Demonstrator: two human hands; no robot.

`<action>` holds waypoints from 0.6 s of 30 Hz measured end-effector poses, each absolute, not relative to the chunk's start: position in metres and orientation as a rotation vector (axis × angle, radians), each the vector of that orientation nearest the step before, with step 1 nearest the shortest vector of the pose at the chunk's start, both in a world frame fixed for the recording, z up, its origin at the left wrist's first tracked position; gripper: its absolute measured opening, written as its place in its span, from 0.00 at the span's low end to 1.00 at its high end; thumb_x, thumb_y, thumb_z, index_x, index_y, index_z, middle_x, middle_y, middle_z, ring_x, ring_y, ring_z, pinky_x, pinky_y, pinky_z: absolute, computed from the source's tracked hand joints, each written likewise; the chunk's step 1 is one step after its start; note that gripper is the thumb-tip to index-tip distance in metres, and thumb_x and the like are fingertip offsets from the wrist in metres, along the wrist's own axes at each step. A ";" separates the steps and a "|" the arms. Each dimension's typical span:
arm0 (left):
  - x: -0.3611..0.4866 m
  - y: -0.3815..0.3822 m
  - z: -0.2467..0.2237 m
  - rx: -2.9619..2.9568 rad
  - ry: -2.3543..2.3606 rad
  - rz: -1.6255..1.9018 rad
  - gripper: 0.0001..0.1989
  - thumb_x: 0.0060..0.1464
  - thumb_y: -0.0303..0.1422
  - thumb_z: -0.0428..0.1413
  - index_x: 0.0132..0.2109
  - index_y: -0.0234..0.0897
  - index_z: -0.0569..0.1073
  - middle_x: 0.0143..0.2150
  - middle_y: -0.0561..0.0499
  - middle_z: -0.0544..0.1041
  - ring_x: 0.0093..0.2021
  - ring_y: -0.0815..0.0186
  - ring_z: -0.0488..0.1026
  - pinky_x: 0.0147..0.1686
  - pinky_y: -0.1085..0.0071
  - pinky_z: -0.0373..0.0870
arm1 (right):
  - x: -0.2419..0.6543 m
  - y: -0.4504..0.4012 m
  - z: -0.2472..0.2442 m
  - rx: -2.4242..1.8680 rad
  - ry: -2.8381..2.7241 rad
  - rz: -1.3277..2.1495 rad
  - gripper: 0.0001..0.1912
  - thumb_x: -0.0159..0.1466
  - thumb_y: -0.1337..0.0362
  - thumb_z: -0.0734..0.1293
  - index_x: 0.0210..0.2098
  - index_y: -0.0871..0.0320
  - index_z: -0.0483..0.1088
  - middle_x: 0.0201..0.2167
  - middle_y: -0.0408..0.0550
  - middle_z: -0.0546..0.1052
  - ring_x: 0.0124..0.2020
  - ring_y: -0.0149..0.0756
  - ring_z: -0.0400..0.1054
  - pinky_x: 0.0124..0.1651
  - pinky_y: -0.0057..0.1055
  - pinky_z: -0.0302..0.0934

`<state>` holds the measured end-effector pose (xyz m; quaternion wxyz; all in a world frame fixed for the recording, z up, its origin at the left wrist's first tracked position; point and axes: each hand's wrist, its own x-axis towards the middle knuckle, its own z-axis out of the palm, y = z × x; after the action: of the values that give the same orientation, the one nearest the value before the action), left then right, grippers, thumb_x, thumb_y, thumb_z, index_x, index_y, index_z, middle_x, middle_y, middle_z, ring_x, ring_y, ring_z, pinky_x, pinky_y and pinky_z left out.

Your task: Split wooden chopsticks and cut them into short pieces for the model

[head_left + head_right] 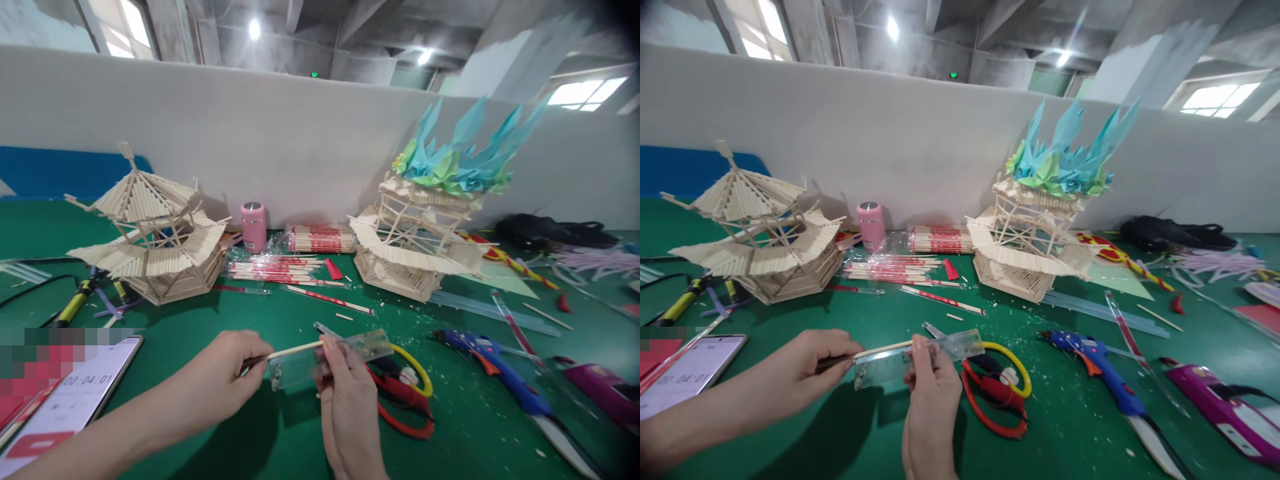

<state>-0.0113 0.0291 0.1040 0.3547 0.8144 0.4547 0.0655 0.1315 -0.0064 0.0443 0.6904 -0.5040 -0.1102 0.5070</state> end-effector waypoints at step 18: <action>-0.010 0.014 0.078 3.126 1.248 0.609 0.14 0.49 0.18 0.43 0.39 0.28 0.70 0.25 0.46 0.73 0.23 0.63 0.68 0.23 0.65 0.68 | 0.133 -0.002 0.053 -1.113 -0.131 1.151 0.16 0.42 0.59 0.73 0.28 0.60 0.72 0.21 0.37 0.68 0.22 0.24 0.54 0.21 0.19 0.52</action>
<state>-0.0105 0.0136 0.0780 -0.1392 0.9050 0.3613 0.1763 0.1325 -0.0020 0.0526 0.6943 -0.4986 -0.0586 0.5156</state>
